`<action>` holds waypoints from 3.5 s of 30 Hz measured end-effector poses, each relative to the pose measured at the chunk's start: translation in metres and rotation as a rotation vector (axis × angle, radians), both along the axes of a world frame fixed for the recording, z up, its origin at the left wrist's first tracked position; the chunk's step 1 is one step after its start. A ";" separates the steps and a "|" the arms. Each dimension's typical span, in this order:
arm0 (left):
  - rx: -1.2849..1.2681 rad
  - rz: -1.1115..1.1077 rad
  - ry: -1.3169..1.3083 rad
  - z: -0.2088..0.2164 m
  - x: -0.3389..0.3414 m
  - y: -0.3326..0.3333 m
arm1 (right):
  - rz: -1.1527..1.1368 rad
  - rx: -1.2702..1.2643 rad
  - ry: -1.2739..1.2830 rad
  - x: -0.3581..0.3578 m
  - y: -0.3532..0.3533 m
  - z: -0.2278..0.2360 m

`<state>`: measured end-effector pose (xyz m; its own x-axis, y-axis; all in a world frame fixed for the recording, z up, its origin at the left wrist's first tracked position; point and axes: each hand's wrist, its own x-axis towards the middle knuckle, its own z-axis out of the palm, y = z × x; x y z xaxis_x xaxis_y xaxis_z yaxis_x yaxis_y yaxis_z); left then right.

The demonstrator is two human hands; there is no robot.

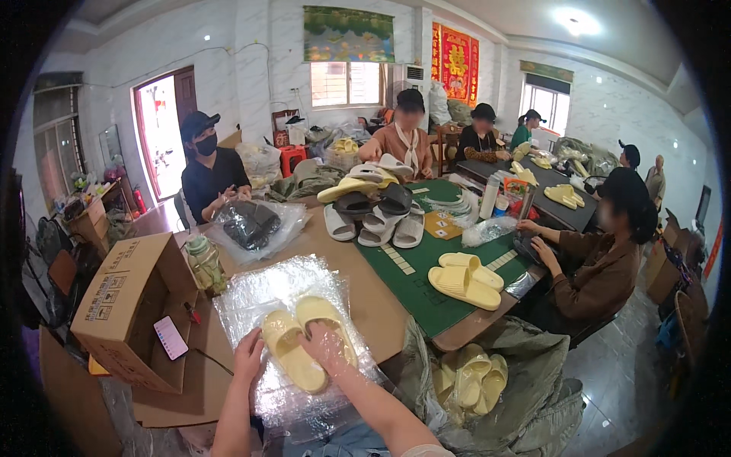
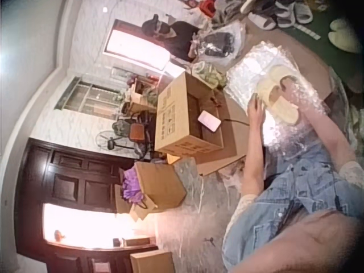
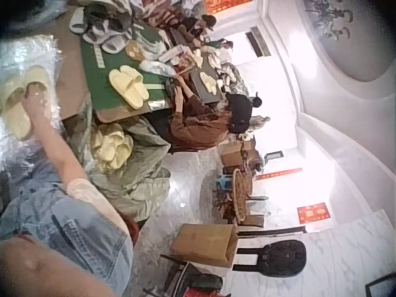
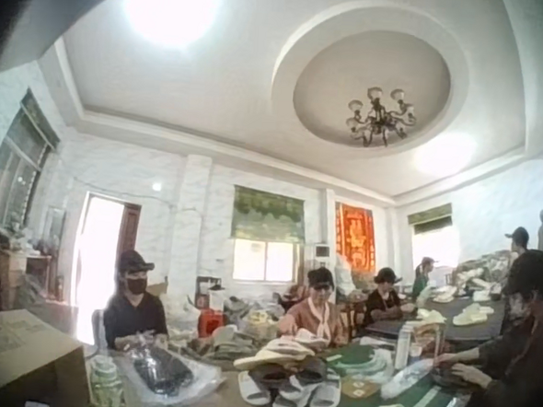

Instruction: The person wraps pairs of yellow and black slippers in bubble wrap at a long table. They pick up slippers, place them on a sheet of bubble wrap, fold the wrap around them, and set the wrapped pairs aside. Other workers perform similar wrapping tasks nearby.

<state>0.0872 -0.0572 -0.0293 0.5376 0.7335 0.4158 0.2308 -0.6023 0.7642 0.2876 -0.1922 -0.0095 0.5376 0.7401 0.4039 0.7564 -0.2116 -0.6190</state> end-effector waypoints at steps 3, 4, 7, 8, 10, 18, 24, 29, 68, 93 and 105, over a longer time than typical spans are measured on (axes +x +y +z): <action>-0.005 -0.002 -0.019 0.000 0.000 0.000 | 0.006 -0.016 0.008 0.000 -0.001 0.003; 0.002 -0.002 -0.018 -0.001 -0.001 0.000 | 0.007 -0.024 0.006 -0.001 -0.001 0.003; 0.013 -0.012 -0.018 -0.003 0.001 0.002 | 0.010 -0.018 -0.008 0.001 -0.001 0.001; 0.007 -0.015 -0.019 -0.003 0.001 0.002 | 0.004 -0.018 -0.015 0.001 -0.001 0.001; -0.007 -0.016 -0.014 -0.003 0.001 0.002 | -0.010 -0.017 -0.029 0.001 0.000 0.000; -0.001 -0.001 0.002 -0.002 0.001 0.001 | 0.004 0.022 -0.033 0.004 0.001 -0.006; -0.019 0.000 -0.001 -0.001 0.000 0.001 | -0.009 0.001 0.009 0.000 0.001 -0.002; 0.032 -0.004 -0.011 -0.008 0.001 0.004 | -0.013 -0.031 0.018 0.002 0.002 -0.005; -0.061 0.018 0.014 0.005 0.000 -0.002 | 0.616 -0.228 -0.190 -0.028 -0.113 0.053; -0.123 0.014 0.087 0.006 0.003 0.012 | 0.106 -0.795 -0.339 0.015 0.014 0.074; -0.150 0.092 0.462 0.015 0.026 0.070 | 0.225 -0.834 -0.337 0.021 0.044 0.081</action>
